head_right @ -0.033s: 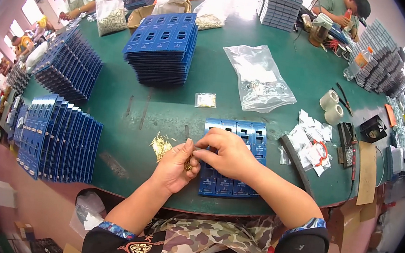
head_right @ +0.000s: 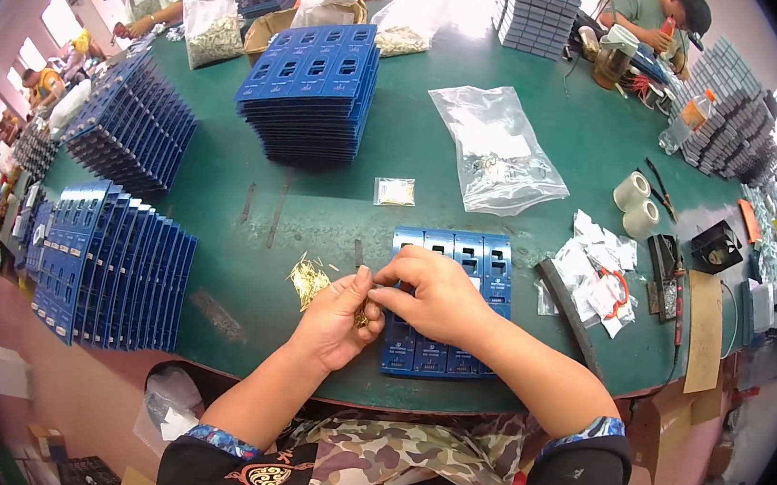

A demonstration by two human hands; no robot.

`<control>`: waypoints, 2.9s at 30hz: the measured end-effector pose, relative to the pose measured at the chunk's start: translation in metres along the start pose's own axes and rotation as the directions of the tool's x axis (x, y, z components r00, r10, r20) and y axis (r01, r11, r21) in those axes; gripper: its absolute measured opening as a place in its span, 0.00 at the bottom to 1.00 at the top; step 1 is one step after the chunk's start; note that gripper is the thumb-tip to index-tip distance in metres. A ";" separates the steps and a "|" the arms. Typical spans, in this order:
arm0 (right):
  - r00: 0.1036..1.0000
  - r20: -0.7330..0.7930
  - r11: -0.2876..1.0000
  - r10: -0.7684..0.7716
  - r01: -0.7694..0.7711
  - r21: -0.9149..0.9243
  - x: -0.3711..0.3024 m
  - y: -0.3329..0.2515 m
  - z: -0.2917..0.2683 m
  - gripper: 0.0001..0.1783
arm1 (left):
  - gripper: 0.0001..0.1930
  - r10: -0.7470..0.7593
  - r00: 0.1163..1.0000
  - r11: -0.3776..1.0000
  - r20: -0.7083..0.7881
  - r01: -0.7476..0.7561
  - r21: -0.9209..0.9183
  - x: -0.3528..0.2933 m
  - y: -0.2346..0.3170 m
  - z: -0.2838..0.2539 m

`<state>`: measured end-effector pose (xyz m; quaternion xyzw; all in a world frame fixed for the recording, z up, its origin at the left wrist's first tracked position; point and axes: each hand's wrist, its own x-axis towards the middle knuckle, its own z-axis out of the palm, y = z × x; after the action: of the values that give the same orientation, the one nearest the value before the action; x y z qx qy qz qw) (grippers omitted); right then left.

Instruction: Manually inserting gold-colored pins or components into a blue plastic tray.

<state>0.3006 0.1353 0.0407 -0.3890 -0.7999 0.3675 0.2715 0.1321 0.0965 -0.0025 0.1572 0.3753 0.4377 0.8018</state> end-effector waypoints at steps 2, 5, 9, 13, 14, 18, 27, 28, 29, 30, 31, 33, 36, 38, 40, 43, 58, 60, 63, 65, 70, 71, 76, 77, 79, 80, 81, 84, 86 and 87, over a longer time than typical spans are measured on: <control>0.999 -0.028 0.998 0.018 -0.019 -0.063 -0.001 0.002 0.006 0.07 | 0.17 0.000 1.000 1.000 0.001 0.000 0.001 0.001 -0.002 -0.001; 0.996 -0.052 0.991 -0.066 0.059 -0.120 -0.003 0.000 0.009 0.06 | 0.18 -0.002 1.000 1.000 -0.007 0.002 0.013 0.002 -0.005 -0.002; 0.988 -0.049 0.975 -0.144 0.133 -0.180 -0.003 0.007 0.012 0.06 | 0.19 -0.015 1.000 0.999 -0.008 0.015 0.042 0.004 -0.005 -0.004; 0.980 -0.195 0.998 -0.042 0.032 -0.054 0.000 0.022 -0.007 0.07 | 0.18 -0.008 1.000 1.000 -0.024 0.007 -0.025 0.000 0.003 -0.009; 0.970 -0.184 0.984 0.160 -0.143 0.105 0.001 0.020 -0.020 0.08 | 0.18 -0.012 1.000 1.000 -0.018 0.012 -0.029 -0.001 0.006 -0.011; 0.938 -0.202 0.955 0.283 -0.256 0.149 -0.001 0.036 -0.042 0.09 | 0.11 0.032 0.999 0.996 -0.025 -0.034 -0.080 -0.001 0.008 -0.018; 0.982 -0.058 0.958 0.180 -0.188 -0.215 0.016 0.045 -0.032 0.11 | 0.09 -0.004 1.000 1.000 -0.020 0.004 0.011 0.001 0.005 -0.014; 0.988 -0.048 0.955 0.145 -0.153 -0.254 0.019 0.045 -0.031 0.11 | 0.11 -0.012 1.000 0.999 -0.004 0.012 0.034 0.001 0.005 -0.015; 0.988 -0.047 0.955 0.144 -0.151 -0.253 0.021 0.046 -0.030 0.11 | 0.12 -0.020 1.000 0.998 0.013 0.019 0.057 0.000 0.005 -0.015; 0.989 -0.029 0.948 0.145 -0.148 -0.281 0.023 0.046 -0.029 0.11 | 0.12 -0.019 1.000 0.998 0.012 0.018 0.056 0.000 0.006 -0.016; 0.989 -0.011 0.940 0.147 -0.143 -0.308 0.024 0.047 -0.028 0.10 | 0.12 -0.030 0.999 0.999 0.017 0.029 0.042 0.000 0.007 -0.016; 0.991 -0.002 0.934 0.136 -0.129 -0.333 0.026 0.050 -0.027 0.10 | 0.12 -0.041 0.999 0.999 0.022 0.041 0.026 0.000 0.008 -0.017; 0.991 0.005 0.924 0.131 -0.121 -0.362 0.027 0.050 -0.026 0.10 | 0.13 -0.045 0.997 0.998 0.057 0.048 -0.046 0.000 0.010 -0.018; 0.991 0.004 0.922 0.137 -0.126 -0.367 0.028 0.050 -0.027 0.10 | 0.13 -0.036 0.998 0.998 0.053 0.038 -0.042 0.000 0.010 -0.017; 0.990 0.010 0.920 0.142 -0.129 -0.369 0.029 0.050 -0.027 0.10 | 0.13 -0.033 0.999 0.999 0.035 0.034 -0.021 0.000 0.010 -0.015; 0.988 0.022 0.918 0.153 -0.134 -0.372 0.030 0.050 -0.028 0.10 | 0.13 -0.031 0.999 1.000 0.024 0.031 0.002 0.000 0.009 -0.015; 0.995 0.037 0.916 0.096 -0.073 -0.395 0.030 0.052 -0.028 0.10 | 0.12 -0.028 0.999 0.999 0.040 0.027 0.036 -0.002 0.007 -0.017; 0.995 0.044 0.912 0.088 -0.063 -0.406 0.031 0.052 -0.029 0.09 | 0.12 -0.026 0.999 0.999 0.040 0.025 0.036 -0.002 0.007 -0.017; 0.997 0.050 0.903 0.060 -0.033 -0.429 0.032 0.051 -0.027 0.09 | 0.12 -0.030 0.999 0.999 0.036 0.028 0.047 -0.002 0.007 -0.017; 0.998 0.051 0.898 0.039 -0.012 -0.440 0.033 0.048 -0.025 0.09 | 0.12 -0.026 0.999 0.999 0.047 0.024 0.030 -0.001 0.006 -0.019; 0.999 0.036 0.851 -0.010 0.028 -0.525 0.032 0.040 -0.019 0.08 | 0.12 -0.033 0.999 0.999 0.040 0.031 0.029 -0.002 0.008 -0.019; 0.999 0.036 0.851 -0.011 0.028 -0.524 0.032 0.040 -0.019 0.08 | 0.12 -0.034 0.999 0.999 0.038 0.033 0.029 -0.002 0.008 -0.019; 0.999 0.022 0.859 0.049 -0.031 -0.512 0.032 0.040 -0.021 0.08 | 0.13 -0.031 0.999 0.999 0.038 0.030 0.014 -0.002 0.008 -0.020; 0.999 0.021 0.858 0.049 -0.032 -0.512 0.032 0.040 -0.021 0.08 | 0.13 -0.029 0.999 1.000 0.039 0.029 0.000 -0.002 0.008 -0.019; 0.998 0.016 0.853 0.060 -0.043 -0.521 0.032 0.040 -0.020 0.08 | 0.13 -0.031 0.999 1.000 0.037 0.031 -0.007 -0.001 0.007 -0.020; 0.998 0.017 0.853 0.061 -0.044 -0.520 0.033 0.041 -0.019 0.08 | 0.13 -0.031 0.999 0.999 0.035 0.031 -0.014 -0.001 0.007 -0.020; 0.998 0.014 0.854 0.054 -0.039 -0.518 0.033 0.042 -0.018 0.08 | 0.13 -0.033 0.999 0.999 0.035 0.034 -0.014 -0.001 0.007 -0.020; 0.998 0.005 0.852 0.070 -0.057 -0.520 0.032 0.041 -0.019 0.08 | 0.13 -0.031 0.998 0.999 0.048 0.032 -0.018 -0.001 0.008 -0.020; 0.996 0.001 0.848 0.093 -0.078 -0.525 0.031 0.041 -0.018 0.08 | 0.13 -0.029 0.999 1.000 0.040 0.029 -0.006 -0.001 0.008 -0.021; 0.995 -0.002 0.849 0.099 -0.085 -0.521 0.031 0.041 -0.018 0.09 | 0.13 -0.029 0.999 1.000 0.039 0.030 -0.007 -0.001 0.007 -0.021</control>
<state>0.3137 0.1852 0.0229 -0.4812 -0.8532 0.1549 0.1284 0.1119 0.0979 -0.0115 0.1571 0.3606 0.4241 0.8158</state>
